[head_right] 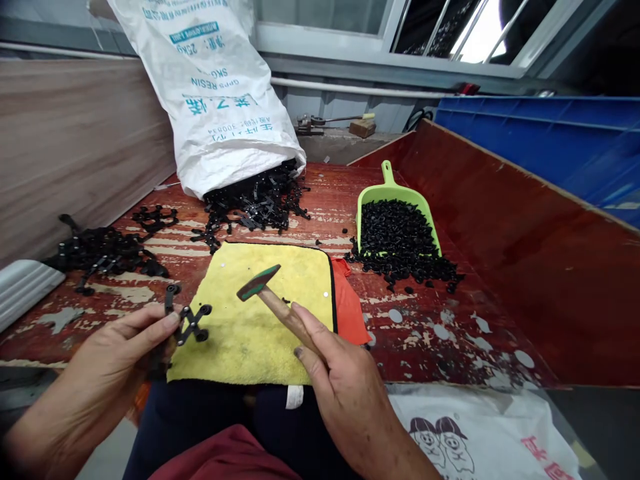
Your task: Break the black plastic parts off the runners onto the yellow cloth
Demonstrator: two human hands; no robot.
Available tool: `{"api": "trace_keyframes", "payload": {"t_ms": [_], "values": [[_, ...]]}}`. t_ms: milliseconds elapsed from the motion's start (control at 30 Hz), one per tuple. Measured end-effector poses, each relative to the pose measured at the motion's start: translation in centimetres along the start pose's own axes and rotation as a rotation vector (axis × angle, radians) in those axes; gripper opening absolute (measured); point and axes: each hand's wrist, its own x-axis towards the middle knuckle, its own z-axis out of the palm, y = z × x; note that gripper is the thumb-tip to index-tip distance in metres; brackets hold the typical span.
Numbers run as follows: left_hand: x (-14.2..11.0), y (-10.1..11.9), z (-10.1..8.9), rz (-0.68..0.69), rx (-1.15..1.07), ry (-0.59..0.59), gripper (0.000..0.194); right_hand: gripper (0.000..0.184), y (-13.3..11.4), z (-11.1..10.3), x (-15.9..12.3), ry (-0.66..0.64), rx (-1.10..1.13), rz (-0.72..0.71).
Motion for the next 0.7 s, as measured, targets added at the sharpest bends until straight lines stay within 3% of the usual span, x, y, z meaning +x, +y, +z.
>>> {"api": "trace_keyframes", "payload": {"t_ms": [167, 267, 467, 700], "values": [[0.1, -3.4, 1.3, -0.118, -0.212, 0.055, 0.018, 0.049, 0.4, 1.8, -0.8, -0.088, -0.089, -0.089], [0.1, -5.0, 1.4, -0.100, -0.278, 0.121, 0.007, 0.050, 0.4, 2.4, -1.2, -0.115, -0.142, -0.143], [0.6, -4.9, 1.3, -0.053, -0.360, 0.181, 0.014, 0.053, -0.6, 1.7, -1.5, -0.101, -0.149, -0.210], [0.8, -4.9, 1.4, -0.071, -0.352, 0.159, 0.013, 0.055, -0.5, 3.5, -2.2, -0.167, -0.292, -0.214]]}}
